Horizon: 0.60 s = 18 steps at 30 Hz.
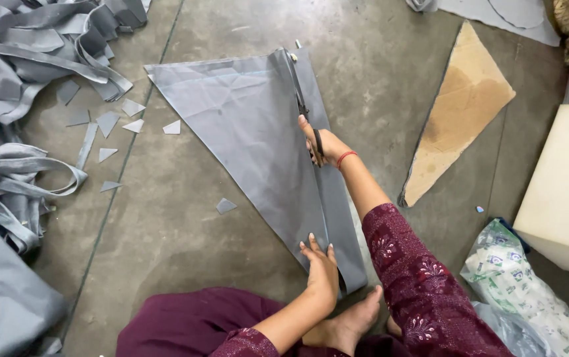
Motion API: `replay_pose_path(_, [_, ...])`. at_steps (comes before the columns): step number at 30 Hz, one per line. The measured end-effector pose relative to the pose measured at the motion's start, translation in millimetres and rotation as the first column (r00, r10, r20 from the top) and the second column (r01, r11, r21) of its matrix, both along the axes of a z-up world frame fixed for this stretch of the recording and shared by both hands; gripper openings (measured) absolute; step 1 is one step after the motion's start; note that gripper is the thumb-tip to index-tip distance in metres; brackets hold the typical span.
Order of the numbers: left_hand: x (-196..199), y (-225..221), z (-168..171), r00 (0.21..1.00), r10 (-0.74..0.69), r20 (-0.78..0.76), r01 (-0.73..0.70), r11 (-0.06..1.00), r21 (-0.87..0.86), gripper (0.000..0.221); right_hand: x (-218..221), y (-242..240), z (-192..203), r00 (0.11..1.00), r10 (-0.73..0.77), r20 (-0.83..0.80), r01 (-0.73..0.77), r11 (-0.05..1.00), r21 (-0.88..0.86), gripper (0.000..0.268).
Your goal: Cutting a piece of grey fabric into specific shapes using large scissors while sitting on the floor.
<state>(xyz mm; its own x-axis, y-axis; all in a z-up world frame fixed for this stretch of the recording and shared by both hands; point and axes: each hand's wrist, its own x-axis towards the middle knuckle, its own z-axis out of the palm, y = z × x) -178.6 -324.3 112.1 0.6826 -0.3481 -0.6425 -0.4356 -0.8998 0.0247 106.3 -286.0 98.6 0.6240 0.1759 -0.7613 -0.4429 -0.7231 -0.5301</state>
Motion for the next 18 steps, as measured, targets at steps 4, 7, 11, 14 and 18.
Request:
replay_pose_path(4, [1, 0, 1, 1.0, 0.019, -0.012, -0.019, 1.0, -0.011, 0.08, 1, -1, -13, 0.995, -0.005, 0.095, 0.003, 1.0, 0.021, 0.072])
replay_pose_path(7, [-1, -5, -8, 1.0, 0.025, 0.016, -0.025, 1.0, 0.01, 0.077, 2, -2, -25, 0.991, -0.013, 0.135, 0.004, 0.998, 0.065, 0.066])
replay_pose_path(11, [-2, -10, -14, 1.0, 0.023, 0.005, -0.023, 0.999, 0.028, 0.076, 2, -3, -30, 0.989, -0.023, 0.146, 0.015, 0.999, 0.051, 0.064])
replay_pose_path(14, [-4, -14, -21, 0.997, 0.077, 0.028, -0.078, 0.996, 0.035, 0.072, 3, -3, -34, 0.986, -0.022, 0.163, 0.016, 0.999, 0.039, 0.064])
replay_pose_path(18, [-9, -21, -33, 0.994, 0.095, 0.057, -0.098, 0.994, 0.058, 0.069, 2, -3, -37, 0.982, 0.008, 0.188, -0.011, 1.0, 0.013, 0.068])
